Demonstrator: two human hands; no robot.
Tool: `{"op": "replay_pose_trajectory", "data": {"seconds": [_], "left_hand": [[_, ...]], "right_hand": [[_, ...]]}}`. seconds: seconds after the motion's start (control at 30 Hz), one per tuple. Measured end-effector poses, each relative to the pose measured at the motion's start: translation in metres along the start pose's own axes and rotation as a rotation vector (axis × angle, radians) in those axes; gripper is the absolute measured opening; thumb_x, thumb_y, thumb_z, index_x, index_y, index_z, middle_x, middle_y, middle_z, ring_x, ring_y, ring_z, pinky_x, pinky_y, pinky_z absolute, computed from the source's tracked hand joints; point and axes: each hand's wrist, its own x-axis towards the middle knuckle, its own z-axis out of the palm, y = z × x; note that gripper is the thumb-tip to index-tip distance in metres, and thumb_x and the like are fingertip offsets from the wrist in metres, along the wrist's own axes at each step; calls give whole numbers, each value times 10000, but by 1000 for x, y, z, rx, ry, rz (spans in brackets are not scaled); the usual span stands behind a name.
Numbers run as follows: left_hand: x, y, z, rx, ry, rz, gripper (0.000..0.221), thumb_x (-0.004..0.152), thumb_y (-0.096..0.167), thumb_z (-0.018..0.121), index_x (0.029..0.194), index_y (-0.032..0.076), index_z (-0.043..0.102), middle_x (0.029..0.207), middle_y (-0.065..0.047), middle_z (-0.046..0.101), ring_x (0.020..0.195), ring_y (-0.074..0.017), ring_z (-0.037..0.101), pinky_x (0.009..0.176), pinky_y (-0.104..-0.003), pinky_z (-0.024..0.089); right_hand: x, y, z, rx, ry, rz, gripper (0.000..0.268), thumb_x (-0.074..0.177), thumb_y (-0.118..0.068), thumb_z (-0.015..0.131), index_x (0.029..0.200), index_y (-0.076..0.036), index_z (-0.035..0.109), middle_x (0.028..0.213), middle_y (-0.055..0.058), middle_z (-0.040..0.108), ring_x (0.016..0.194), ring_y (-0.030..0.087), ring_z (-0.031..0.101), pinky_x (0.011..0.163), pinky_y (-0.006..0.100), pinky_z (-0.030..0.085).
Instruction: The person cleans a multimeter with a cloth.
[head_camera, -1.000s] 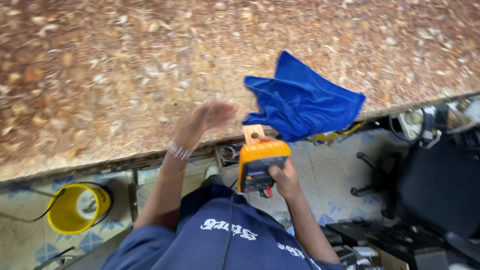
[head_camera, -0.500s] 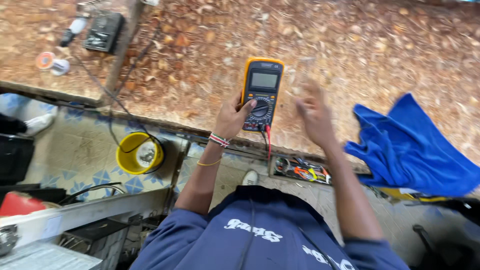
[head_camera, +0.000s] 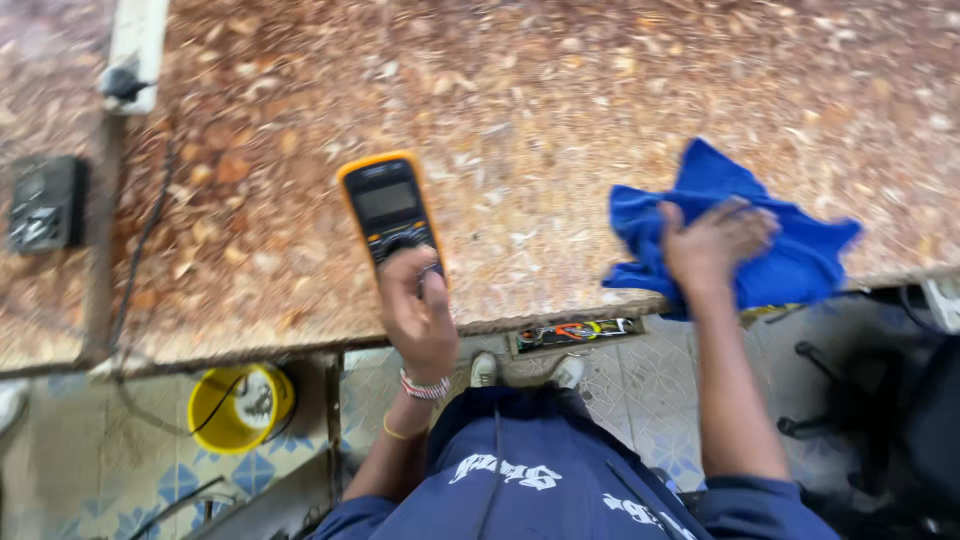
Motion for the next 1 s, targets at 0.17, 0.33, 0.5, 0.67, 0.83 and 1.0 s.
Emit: {"op": "replay_pose_trajectory", "data": {"seconds": [0.17,0.33,0.5,0.67,0.83,1.0], "left_hand": [[-57,10,78,29,-481,13,222,975,173,560,1116,62,691,1086,-127,678,1068,-294,650,975,-396,500],[-87,-16,118,179,-347,9,240,998,201,527,1149,71,661,1127,-109,696,1070,-279,650,1001,-406,483],[-113,-28,138,472,-116,3,195,985,153,549,1089,75,695,1033,-97,686,974,-279,650,923,-404,495],[-111,-34,149,487,73,-91,190,986,190,598,1010,94,760,875,-26,694,683,-135,553,653,-277,466],[-116,-54,159,602,92,126,202,925,221,571,864,119,735,769,-26,736,631,-115,646,543,-257,493],[-102,-29,171,616,49,165,197,900,208,571,828,117,731,797,-27,739,705,-202,677,702,-327,530]], "right_hand": [[-29,-86,-5,7,-92,-770,1128,906,-805,445,1545,117,325,1613,426,184,1523,565,80,1210,649,34],[3,-86,-19,161,-272,-1533,895,979,-693,443,1632,-115,242,1713,168,183,1592,363,155,1269,507,147],[122,-102,-71,-36,-568,-1489,861,951,-685,487,1641,-247,217,1734,76,126,1587,299,102,1273,505,99],[305,-130,-11,120,-142,-1228,866,959,-700,504,1589,-113,415,1642,243,334,1517,441,275,1244,492,169],[418,-165,25,61,34,-754,819,984,-693,433,1556,-107,409,1610,226,320,1470,432,255,1170,558,164],[321,-294,51,-71,-73,-369,812,1041,-482,223,1596,105,141,1659,348,81,1516,565,50,1209,687,12]]}}
